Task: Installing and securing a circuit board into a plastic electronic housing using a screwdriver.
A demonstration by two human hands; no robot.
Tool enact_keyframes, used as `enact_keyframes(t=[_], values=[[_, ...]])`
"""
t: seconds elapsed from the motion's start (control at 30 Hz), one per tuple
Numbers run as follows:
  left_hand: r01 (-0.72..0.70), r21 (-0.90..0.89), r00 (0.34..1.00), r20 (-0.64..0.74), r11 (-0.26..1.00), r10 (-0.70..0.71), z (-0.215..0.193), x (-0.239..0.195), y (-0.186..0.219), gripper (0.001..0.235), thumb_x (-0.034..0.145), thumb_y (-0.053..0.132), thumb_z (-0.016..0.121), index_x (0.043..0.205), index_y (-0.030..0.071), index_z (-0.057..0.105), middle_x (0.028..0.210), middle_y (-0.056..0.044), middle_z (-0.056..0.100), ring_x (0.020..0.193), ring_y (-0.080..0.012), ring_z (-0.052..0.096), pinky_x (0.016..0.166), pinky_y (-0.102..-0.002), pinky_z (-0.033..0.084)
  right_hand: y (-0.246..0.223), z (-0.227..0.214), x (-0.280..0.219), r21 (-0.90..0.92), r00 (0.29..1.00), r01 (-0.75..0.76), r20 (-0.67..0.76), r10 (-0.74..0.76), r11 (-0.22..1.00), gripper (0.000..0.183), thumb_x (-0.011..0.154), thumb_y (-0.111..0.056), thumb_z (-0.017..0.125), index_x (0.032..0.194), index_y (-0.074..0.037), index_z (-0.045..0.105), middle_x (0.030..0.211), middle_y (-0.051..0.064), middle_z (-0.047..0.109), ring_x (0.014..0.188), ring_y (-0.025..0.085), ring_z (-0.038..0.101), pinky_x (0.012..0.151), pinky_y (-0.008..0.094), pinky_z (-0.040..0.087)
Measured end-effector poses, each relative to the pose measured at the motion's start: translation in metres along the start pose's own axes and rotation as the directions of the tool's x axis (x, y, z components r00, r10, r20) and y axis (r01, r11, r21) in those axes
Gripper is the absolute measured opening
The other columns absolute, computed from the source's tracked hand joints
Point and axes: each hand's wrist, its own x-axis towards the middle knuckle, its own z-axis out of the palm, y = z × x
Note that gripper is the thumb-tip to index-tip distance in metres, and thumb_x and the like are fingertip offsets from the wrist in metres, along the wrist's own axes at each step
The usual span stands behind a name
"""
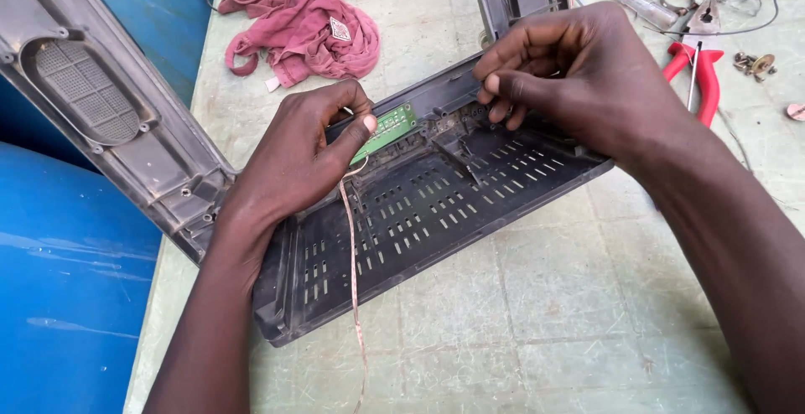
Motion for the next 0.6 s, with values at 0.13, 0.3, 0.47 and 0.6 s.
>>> enact_keyframes(t=[0.13, 0.3, 0.47, 0.6], values=[[0.005, 0.011, 1.0, -0.016, 1.0, -0.005, 0.001, 0.0, 0.002, 0.018, 0.097, 0.021, 0.051, 0.085, 0.011, 0.058, 0.083, -0.001, 0.062, 0.076, -0.0147, 0.054, 0.065, -0.033, 0.039, -0.001, 0.001, -0.002, -0.002, 1.0, -0.016, -0.004, 0.016, 1.0, 0.004, 0.094, 0.002, 0.067, 0.095, 0.002, 0.07, 0.079, 0.01, 0.071, 0.068, 0.015, 0.071, 0.059, 0.022, 0.06], [-0.037, 0.012, 0.997, -0.061, 0.999, 0.038, 0.002, 0.001, 0.001, 0.016, 0.092, 0.016, 0.054, 0.08, 0.008, 0.062, 0.076, 0.001, 0.063, 0.072, -0.0114, 0.057, 0.063, -0.031, 0.041, 0.001, 0.001, -0.002, 0.029, 0.999, 0.027, -0.018, -0.027, 0.999, 0.003, 0.095, 0.0, 0.067, 0.095, 0.002, 0.069, 0.078, 0.009, 0.07, 0.067, 0.015, 0.071, 0.056, 0.022, 0.059], [-0.141, -0.017, 0.98, -0.143, 0.99, 0.137, 0.002, 0.001, -0.002, 0.013, 0.09, 0.01, 0.058, 0.078, 0.007, 0.06, 0.094, -0.005, 0.064, 0.088, -0.0181, 0.061, 0.071, -0.034, 0.046, -0.004, 0.002, -0.006, 0.062, 0.99, 0.119, -0.089, -0.113, 0.991, 0.003, 0.098, 0.007, 0.065, 0.099, 0.004, 0.067, 0.083, 0.013, 0.07, 0.067, 0.016, 0.07, 0.054, 0.022, 0.059], [-0.133, -0.131, 0.973, -0.204, 0.983, 0.104, -0.001, 0.0, -0.001, 0.011, 0.089, 0.008, 0.061, 0.078, 0.01, 0.062, 0.103, -0.004, 0.059, 0.099, -0.0173, 0.059, 0.078, -0.032, 0.053, -0.005, 0.005, -0.005, 0.103, 0.978, 0.135, -0.175, -0.116, 0.985, 0.002, 0.1, 0.005, 0.065, 0.101, 0.005, 0.065, 0.086, 0.014, 0.07, 0.066, 0.017, 0.07, 0.054, 0.021, 0.058]])
